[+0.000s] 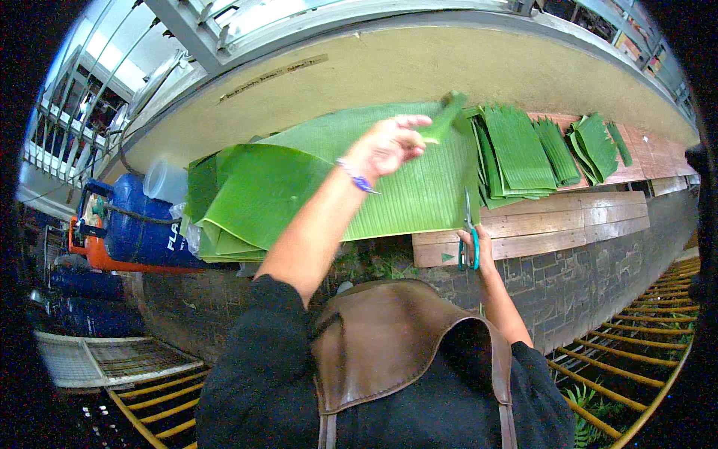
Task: The person uses scissors to cut large green banana leaves into smaller rectangular pieces on a wooden workbench. The person repeatedly picks up leaves, aligns them, and trims the edges, stacking the cut pieces on the bench.
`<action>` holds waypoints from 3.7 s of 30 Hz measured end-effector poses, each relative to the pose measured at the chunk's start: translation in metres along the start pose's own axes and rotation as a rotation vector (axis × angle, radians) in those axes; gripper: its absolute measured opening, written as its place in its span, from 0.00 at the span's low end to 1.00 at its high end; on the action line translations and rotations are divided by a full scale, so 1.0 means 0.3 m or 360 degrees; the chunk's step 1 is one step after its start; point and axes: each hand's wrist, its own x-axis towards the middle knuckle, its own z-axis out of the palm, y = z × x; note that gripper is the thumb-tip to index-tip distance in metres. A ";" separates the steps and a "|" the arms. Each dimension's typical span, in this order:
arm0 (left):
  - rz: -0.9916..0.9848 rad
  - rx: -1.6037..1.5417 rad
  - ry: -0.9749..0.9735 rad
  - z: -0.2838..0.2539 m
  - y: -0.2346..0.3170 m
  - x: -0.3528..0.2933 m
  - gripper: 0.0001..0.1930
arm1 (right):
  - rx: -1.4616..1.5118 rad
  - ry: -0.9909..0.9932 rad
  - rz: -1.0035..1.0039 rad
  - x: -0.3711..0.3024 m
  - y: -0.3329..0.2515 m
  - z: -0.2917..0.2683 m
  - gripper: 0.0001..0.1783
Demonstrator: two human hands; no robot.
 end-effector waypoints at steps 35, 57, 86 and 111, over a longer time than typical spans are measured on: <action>0.0596 0.3083 0.0815 -0.852 -0.137 -1.004 0.40 | 0.0431 0.0395 -0.0181 -0.132 -0.435 0.152 0.10; 0.1239 -0.0544 0.1703 -0.940 0.169 -1.034 0.21 | 0.0856 0.0801 -0.0475 -0.065 -0.400 -0.398 0.13; 0.0067 -0.0545 0.1554 -0.859 -0.419 -0.927 0.14 | 0.0683 -0.0112 0.0103 -0.282 -0.181 0.081 0.27; -0.0013 -0.0452 0.1539 -0.850 -0.369 -0.929 0.09 | 0.0114 -0.1413 0.0146 -0.543 -0.430 1.104 0.37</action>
